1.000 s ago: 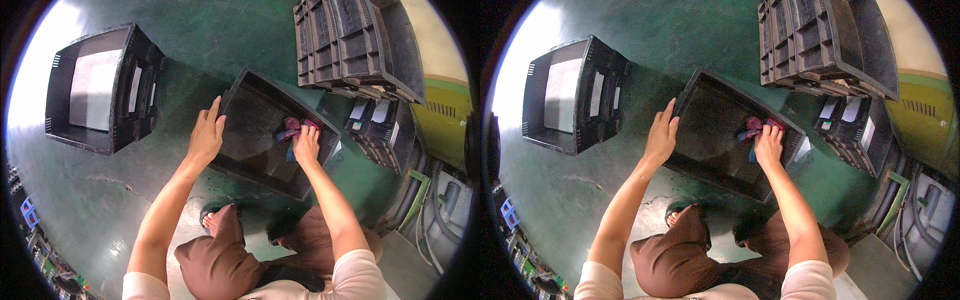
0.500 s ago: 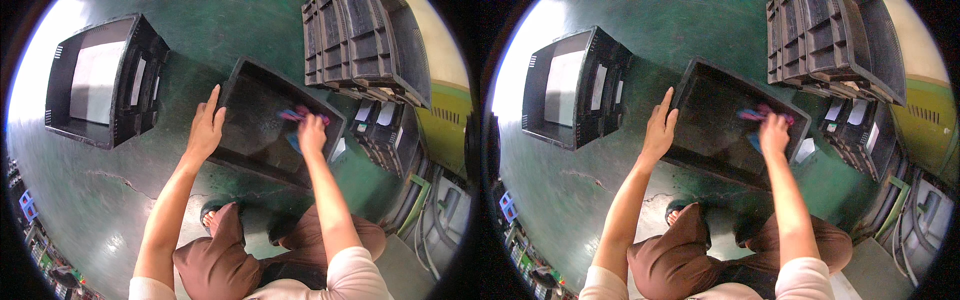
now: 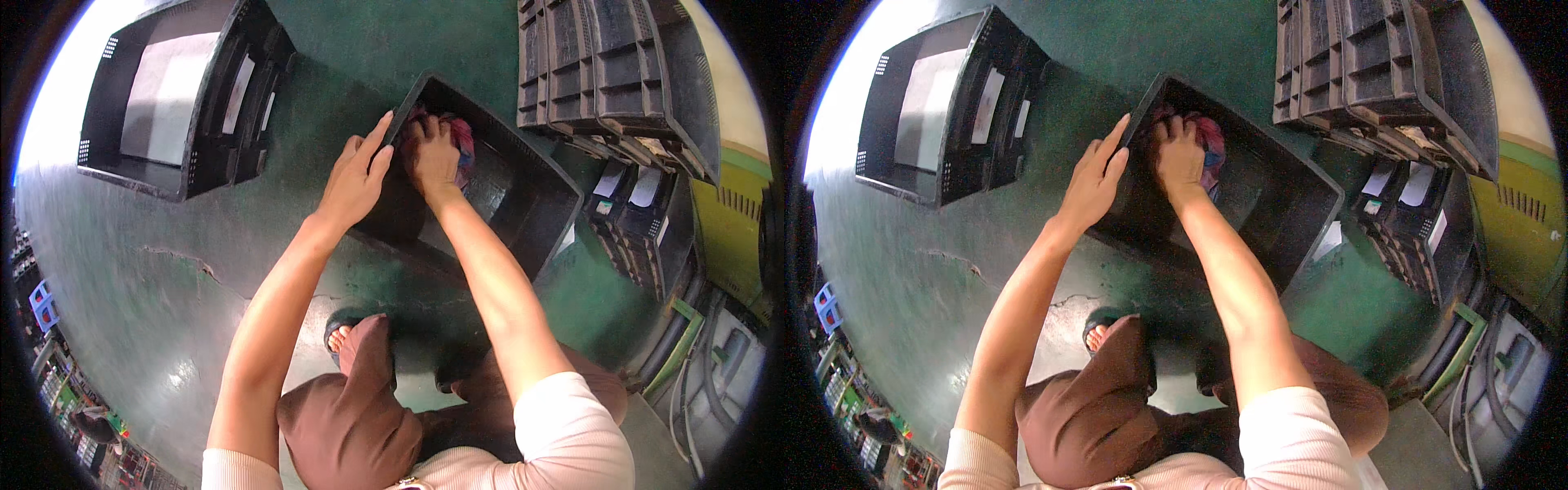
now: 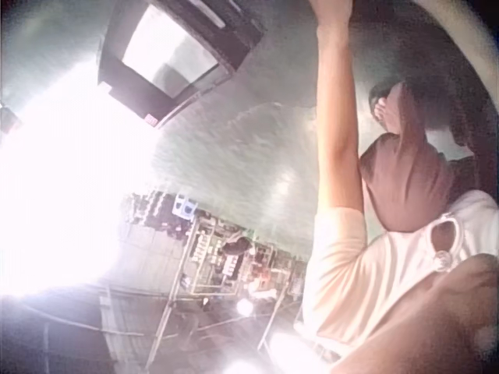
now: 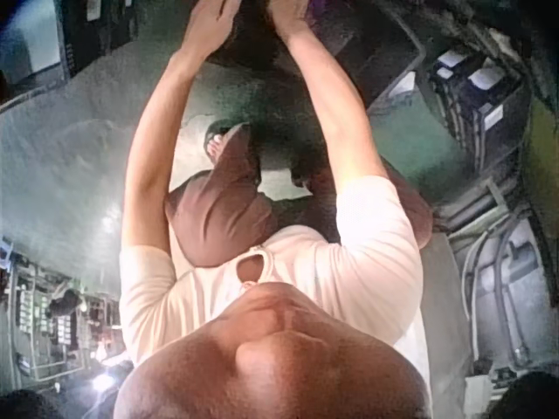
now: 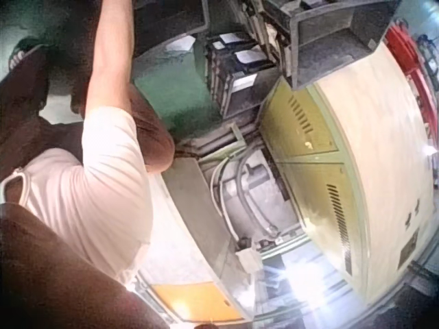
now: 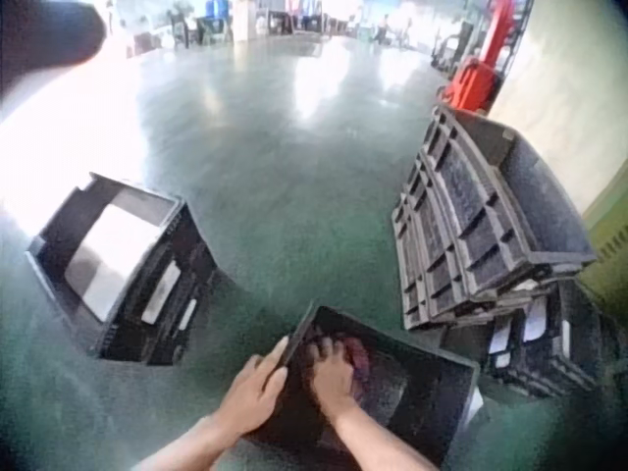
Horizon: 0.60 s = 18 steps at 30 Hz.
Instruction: The person cleans the interior of plastic bins using a cloth and then places a sheet of paper inside each bin before stacking them.
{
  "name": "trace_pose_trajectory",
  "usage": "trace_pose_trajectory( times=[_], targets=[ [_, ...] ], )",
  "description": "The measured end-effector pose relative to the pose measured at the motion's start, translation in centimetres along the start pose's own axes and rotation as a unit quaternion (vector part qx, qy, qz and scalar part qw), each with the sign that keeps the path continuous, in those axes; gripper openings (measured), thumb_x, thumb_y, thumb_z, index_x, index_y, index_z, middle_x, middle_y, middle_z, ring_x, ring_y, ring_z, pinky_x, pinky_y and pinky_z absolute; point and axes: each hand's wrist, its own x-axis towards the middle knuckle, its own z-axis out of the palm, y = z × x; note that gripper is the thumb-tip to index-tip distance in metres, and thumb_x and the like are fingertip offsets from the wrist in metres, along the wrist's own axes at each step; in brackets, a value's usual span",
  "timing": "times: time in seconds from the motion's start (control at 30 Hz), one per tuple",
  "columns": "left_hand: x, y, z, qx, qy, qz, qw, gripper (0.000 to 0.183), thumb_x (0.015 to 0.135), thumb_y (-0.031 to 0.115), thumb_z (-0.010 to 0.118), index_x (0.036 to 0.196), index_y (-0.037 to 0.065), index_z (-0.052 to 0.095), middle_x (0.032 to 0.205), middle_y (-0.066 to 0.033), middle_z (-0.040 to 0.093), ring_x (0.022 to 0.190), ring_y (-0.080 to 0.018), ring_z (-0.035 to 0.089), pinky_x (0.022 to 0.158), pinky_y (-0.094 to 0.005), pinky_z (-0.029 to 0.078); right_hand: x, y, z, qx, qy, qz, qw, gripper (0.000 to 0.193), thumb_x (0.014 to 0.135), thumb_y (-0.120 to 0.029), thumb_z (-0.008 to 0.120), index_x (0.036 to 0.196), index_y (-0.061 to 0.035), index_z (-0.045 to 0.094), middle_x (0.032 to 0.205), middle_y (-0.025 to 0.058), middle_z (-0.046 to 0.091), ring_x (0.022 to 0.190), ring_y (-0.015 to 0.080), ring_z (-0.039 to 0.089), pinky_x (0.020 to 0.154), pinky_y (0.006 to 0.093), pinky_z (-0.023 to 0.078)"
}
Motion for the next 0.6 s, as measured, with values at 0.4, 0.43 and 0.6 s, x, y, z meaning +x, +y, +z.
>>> trace_pose_trajectory(
  times=[0.4,0.43,0.6],
  targets=[
    [-0.8,0.0,-0.4,0.000,0.006,-0.016,1.000,0.043,0.089,0.025,0.045,0.131,0.023,0.038,0.082,-0.0144,0.046,0.077,-0.0290,0.048,0.076,-0.0346,0.040,2.0,2.7,-2.8,0.005,-0.072,-0.118,0.990,0.025,0.073,-0.014,0.052,0.097,-0.0149,0.060,0.103,0.0097,0.055,0.085,0.0300,0.056,0.064,0.0431,0.049],
    [-0.6,0.2,0.0,-0.008,0.023,-0.008,1.000,0.043,0.088,0.025,0.045,0.131,0.023,0.039,0.082,-0.0142,0.046,0.077,-0.0288,0.049,0.076,-0.0345,0.040,2.2,2.7,-2.6,-0.015,-0.060,-0.105,0.993,0.025,0.073,-0.013,0.051,0.097,-0.0146,0.060,0.104,0.0098,0.054,0.088,0.0307,0.055,0.065,0.0430,0.049],
    [-0.9,1.0,0.8,-0.024,0.041,-0.026,0.999,0.043,0.088,0.025,0.046,0.131,0.023,0.039,0.080,-0.0138,0.046,0.076,-0.0286,0.049,0.075,-0.0341,0.040,-3.1,0.6,-3.5,0.046,-0.130,-0.183,0.973,0.035,0.064,-0.011,0.061,0.099,-0.0147,0.062,0.113,0.0093,0.049,0.104,0.0319,0.047,0.078,0.0418,0.046]
  ],
)
